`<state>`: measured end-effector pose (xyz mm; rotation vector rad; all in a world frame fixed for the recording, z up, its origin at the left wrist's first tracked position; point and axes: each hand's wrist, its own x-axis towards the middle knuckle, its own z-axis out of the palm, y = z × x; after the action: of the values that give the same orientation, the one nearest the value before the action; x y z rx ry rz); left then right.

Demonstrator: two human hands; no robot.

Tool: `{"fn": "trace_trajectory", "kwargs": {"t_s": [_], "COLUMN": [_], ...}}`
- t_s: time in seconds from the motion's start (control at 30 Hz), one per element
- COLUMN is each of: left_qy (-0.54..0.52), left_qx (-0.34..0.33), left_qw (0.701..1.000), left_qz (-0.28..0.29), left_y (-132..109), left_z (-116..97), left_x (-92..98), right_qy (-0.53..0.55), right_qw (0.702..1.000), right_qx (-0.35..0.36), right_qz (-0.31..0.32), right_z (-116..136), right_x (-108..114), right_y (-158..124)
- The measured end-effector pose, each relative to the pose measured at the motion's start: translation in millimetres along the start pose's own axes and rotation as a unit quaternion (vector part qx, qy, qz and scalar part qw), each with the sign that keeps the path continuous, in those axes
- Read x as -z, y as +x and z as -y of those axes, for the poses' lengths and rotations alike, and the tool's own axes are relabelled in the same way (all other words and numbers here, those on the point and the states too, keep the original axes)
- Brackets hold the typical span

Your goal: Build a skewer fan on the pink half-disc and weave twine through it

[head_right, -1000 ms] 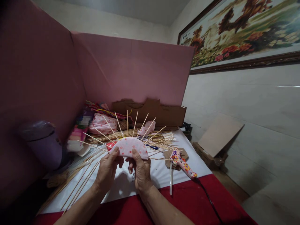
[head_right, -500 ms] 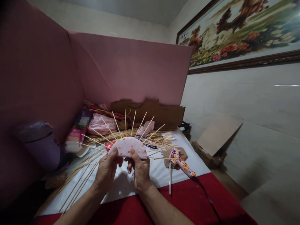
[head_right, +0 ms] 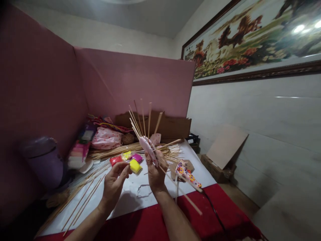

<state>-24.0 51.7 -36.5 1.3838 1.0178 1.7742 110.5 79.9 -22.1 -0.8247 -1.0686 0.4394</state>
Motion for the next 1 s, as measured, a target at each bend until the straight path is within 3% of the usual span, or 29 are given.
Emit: {"fn": "trace_trajectory", "kwargs": {"t_s": [0.07, 0.13, 0.27, 0.33, 0.43, 0.6, 0.7, 0.77, 0.83, 0.93, 1.0], "left_qy": [0.009, 0.002, -0.064, -0.099, -0.135, -0.269, -0.338, -0.372, -0.392, -0.385, -0.377], "left_qx": [-0.015, -0.017, 0.016, 0.037, 0.048, 0.090, 0.108, 0.124, 0.147, 0.199, 0.214], "left_qw": [1.000, 0.999, 0.997, 0.993, 0.987, 0.959, 0.934, 0.919, 0.908, 0.901, 0.901], "left_qz": [0.011, 0.032, 0.038, 0.049, 0.069, -0.022, -0.037, -0.047, -0.035, -0.034, -0.027], "left_y": [-1.7, -3.8, -9.1, -11.1, -12.0, -7.4, 3.0, 13.3, 23.9, 35.3, 38.2], "left_z": [-2.1, -5.3, -14.4, -18.9, -25.7, -41.5, -50.6, -54.2, -55.4, -52.0, -45.7], "left_x": [-2.4, -5.6, -12.4, -16.4, -25.3, -38.0, -33.3, -25.0, -14.5, 0.5, 7.5], "right_qy": [-0.107, -0.199, -0.324, -0.361, -0.385, -0.357, -0.319, -0.280, -0.227, -0.107, 0.015], "right_qw": [0.985, 0.947, 0.868, 0.838, 0.818, 0.818, 0.819, 0.839, 0.890, 0.977, 0.989], "right_qx": [0.138, 0.253, 0.375, 0.409, 0.426, 0.451, 0.475, 0.462, 0.390, 0.167, 0.020], "right_qz": [0.014, 0.018, 0.013, -0.004, -0.022, -0.012, 0.033, 0.060, 0.064, 0.083, 0.143], "right_z": [8.0, 14.8, 24.7, 27.6, 28.8, 28.5, 28.1, 26.8, 24.9, 23.1, 22.3], "right_x": [1.8, 2.0, -1.1, -3.9, -10.1, -23.3, -24.9, -21.3, -15.7, -10.1, -10.3], "right_y": [4.0, 6.8, 7.1, 4.4, -1.0, -5.1, -7.3, -10.6, -13.6, -11.7, -6.1]}}
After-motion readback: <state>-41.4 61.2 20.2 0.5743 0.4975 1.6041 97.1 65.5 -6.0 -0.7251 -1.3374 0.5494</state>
